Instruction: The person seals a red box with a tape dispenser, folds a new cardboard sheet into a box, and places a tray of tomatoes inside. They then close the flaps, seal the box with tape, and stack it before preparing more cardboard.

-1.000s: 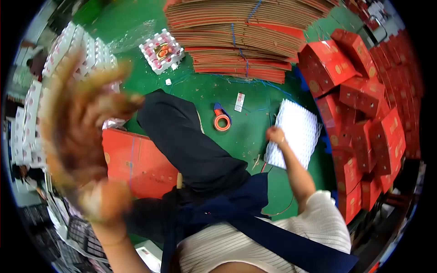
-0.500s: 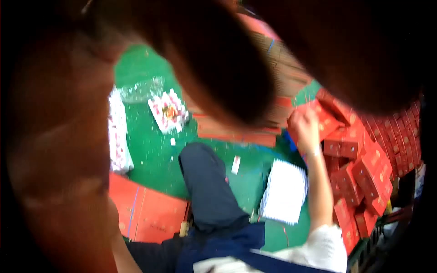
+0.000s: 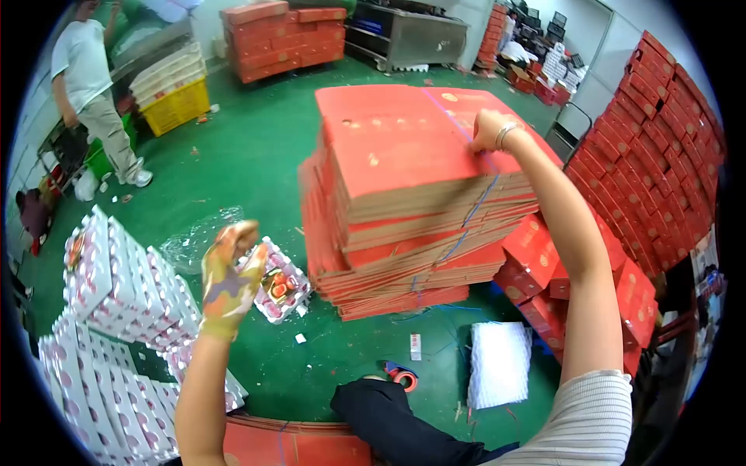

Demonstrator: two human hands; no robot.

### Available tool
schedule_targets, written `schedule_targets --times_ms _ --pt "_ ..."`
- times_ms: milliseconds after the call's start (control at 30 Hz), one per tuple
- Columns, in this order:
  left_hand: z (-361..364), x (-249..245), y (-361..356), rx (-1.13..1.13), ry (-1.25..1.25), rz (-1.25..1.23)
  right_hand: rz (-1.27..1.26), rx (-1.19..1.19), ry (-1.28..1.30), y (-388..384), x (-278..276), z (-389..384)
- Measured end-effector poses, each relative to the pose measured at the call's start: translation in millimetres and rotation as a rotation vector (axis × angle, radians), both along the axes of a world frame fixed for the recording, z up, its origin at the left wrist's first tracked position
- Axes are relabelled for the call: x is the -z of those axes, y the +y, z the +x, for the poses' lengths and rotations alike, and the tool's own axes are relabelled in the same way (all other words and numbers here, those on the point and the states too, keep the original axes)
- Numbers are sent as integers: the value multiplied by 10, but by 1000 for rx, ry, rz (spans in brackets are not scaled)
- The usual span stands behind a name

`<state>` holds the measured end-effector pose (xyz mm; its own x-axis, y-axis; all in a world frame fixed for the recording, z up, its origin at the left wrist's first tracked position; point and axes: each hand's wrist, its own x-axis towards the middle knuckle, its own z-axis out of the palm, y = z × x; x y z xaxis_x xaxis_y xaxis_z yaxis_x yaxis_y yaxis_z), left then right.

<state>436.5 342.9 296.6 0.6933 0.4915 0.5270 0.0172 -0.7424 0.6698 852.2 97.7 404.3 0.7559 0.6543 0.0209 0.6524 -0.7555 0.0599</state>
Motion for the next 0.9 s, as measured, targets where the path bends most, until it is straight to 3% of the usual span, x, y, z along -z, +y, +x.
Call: schedule_targets --times_ms 33,100,133,167,200,233,300,500,567,633,667,733,800,900 --pt "443 21 74 94 -285 164 89 -41 34 -28 -40 -69" --pt "1250 -487 25 86 -137 262 239 122 355 -105 70 241" --pt "1682 -617 -27 84 -180 401 300 165 438 -147 94 258" --pt "2141 -648 -62 102 -171 373 347 179 452 -200 108 258" --pt "2558 -604 -100 35 -100 437 355 176 448 -221 99 235" --pt "2885 -758 -146 74 163 284 378 151 403 -260 154 231" --pt "3297 -444 -198 -104 326 405 429 106 404 -277 145 172" --pt "3357 -485 -299 -121 513 494 94 28 396 -40 -129 360" --pt "3349 -489 -302 -119 523 482 90 9 357 82 -126 372" --pt "3325 -485 -319 -120 547 461 25 -125 325 181 -110 442" --pt "3301 -485 -332 -121 553 465 80 -77 506 299 -49 657" --pt "3269 -459 -338 -128 559 470 419 -277 222 510 -29 1272" --pt "3259 -469 -346 -116 560 474 379 -167 -13 826 -13 2005" --pt "3279 -446 -334 -125 579 445 146 81 595 1202 3 2687"
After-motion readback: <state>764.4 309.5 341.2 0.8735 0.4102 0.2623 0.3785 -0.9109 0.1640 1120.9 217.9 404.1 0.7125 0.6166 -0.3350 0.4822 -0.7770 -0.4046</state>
